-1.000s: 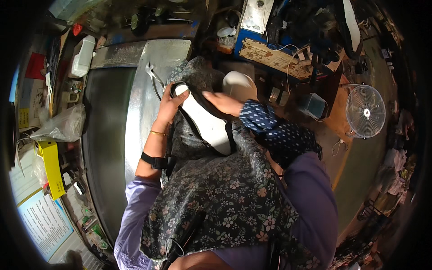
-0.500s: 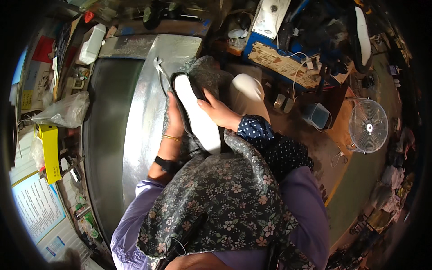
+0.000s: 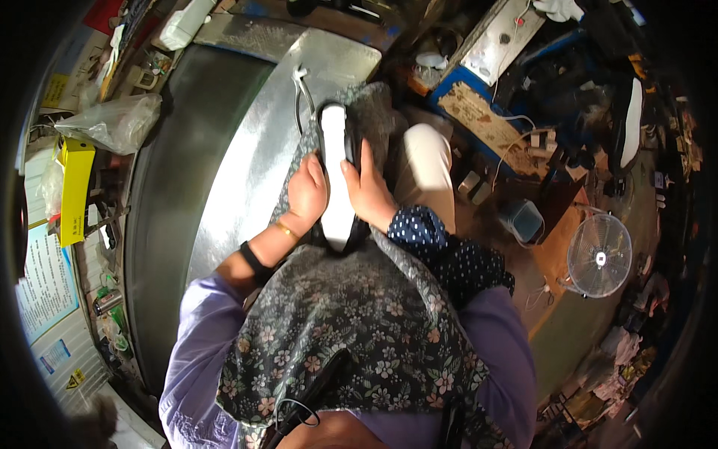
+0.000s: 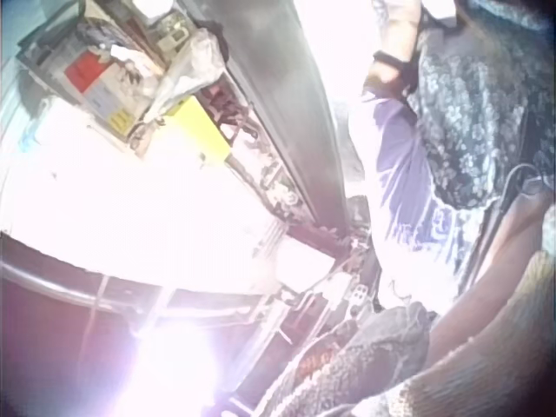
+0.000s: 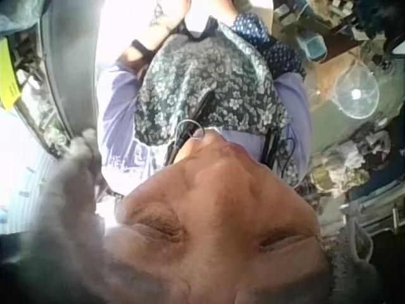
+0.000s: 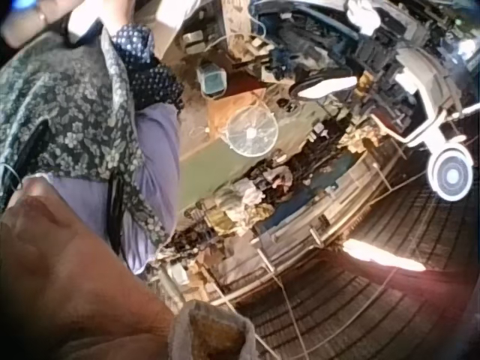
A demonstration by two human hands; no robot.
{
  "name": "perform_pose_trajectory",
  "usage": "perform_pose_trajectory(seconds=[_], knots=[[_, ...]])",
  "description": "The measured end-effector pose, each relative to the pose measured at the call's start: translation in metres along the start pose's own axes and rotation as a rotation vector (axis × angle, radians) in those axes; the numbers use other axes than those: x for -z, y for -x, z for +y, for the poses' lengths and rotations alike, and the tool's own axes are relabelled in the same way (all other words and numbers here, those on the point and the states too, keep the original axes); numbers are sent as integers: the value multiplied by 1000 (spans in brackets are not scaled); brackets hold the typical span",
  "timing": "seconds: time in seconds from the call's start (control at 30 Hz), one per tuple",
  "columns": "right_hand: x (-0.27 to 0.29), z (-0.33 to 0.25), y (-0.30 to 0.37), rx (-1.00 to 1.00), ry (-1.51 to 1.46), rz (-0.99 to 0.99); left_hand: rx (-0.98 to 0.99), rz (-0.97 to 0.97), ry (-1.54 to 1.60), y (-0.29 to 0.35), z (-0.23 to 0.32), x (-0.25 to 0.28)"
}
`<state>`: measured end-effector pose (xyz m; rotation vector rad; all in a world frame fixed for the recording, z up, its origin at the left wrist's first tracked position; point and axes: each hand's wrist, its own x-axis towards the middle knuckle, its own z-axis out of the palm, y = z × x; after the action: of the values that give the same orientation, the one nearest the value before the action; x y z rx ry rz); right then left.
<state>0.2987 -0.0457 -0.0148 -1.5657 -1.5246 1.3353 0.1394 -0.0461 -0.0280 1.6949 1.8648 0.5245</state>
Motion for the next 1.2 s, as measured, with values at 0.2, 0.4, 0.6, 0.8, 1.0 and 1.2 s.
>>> perform_pose_trajectory(seconds=[0.2,0.4,0.6,0.8,1.0,1.2], knots=[[4,9,7,176,-166,60,4,137,728,52,-1,-23],[29,-17,-27,61,-238,-129,249,-180,983,31,-9,31],[216,-40,-67,330,2,69,-18,287,-75,50,-39,91],[462,-53,-10,147,1380,804,-304,-79,28,114,-74,81],[505,-24,21,-195,960,1080,-60,140,513,88,-62,50],[456,-33,29,237,752,1149,-297,-74,515,53,-8,58]])
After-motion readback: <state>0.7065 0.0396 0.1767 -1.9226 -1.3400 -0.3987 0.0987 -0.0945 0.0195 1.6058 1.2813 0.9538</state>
